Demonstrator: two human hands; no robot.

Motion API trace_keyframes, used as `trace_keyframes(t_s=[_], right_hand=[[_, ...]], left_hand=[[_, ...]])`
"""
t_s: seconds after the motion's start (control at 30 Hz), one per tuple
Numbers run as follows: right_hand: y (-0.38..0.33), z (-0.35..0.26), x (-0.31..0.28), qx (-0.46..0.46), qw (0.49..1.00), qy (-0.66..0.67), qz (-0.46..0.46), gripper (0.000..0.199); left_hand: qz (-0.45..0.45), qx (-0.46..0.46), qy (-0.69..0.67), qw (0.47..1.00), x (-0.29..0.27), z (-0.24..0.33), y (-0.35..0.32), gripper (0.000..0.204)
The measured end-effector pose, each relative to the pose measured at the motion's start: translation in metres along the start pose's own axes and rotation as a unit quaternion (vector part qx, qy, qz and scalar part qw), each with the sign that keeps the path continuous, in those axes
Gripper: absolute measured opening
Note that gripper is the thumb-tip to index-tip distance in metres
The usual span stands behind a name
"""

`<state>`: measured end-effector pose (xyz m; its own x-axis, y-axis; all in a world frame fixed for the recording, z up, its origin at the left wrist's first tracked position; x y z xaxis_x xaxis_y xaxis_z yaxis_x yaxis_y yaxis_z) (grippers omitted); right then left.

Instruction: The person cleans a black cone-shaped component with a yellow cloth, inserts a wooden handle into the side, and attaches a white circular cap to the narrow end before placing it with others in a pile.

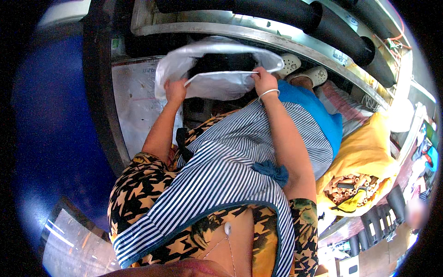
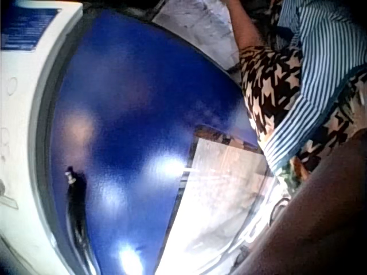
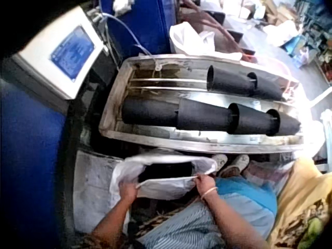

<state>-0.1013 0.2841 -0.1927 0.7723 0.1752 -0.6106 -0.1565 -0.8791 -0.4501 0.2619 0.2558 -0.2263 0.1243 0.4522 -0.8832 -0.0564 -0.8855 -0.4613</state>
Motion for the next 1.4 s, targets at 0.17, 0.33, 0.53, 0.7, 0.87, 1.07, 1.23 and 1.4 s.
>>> trace_keyframes(t_s=[0.17,0.33,0.53,0.7,0.87,1.07,1.23,1.4], right_hand=[[0.001,0.022,0.013,0.038,0.995,0.087,-0.037,0.032],[0.002,0.018,0.018,0.024,0.987,0.153,-0.048,0.044],[-0.002,0.013,0.022,-0.041,0.975,0.214,-0.036,0.066],[-0.009,0.006,0.006,0.004,0.969,0.239,-0.061,0.066],[0.0,0.03,0.022,0.008,0.972,0.224,-0.075,0.061],[-0.011,0.013,0.015,0.007,0.971,0.228,-0.077,0.062],[-0.026,-0.012,0.0,0.0,0.975,0.201,-0.094,0.063],[-0.017,0.006,0.004,-0.002,0.983,0.163,-0.087,0.065]], left_hand=[[0.142,0.208,-0.122,0.96,-0.093,0.057,-0.032,0.053],[-0.214,0.279,-0.426,0.834,-0.076,0.126,-0.05,0.043],[-0.187,0.369,-0.18,0.892,0.011,0.187,-0.023,0.042],[-0.058,0.227,-0.11,0.966,-0.008,0.19,0.04,0.046],[-0.017,0.338,-0.179,0.924,-0.046,0.177,0.03,0.024],[0.064,0.244,-0.287,0.924,-0.082,0.102,0.103,0.025],[0.189,0.13,-0.092,0.969,-0.096,0.05,0.167,0.033],[-0.062,0.152,-0.202,0.965,-0.05,0.117,0.134,0.045]])
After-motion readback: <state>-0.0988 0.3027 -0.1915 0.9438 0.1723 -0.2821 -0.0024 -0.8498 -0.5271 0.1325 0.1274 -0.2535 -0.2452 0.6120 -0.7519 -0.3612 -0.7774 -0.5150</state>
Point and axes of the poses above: each hand's wrist, its own y-axis towards the middle knuckle, its own x-axis out of the palm, z = x × y, the point moved 7 cm from there along y, towards the middle knuckle, and after that the axes turned 1 degree about y, right-handed, at the moved point
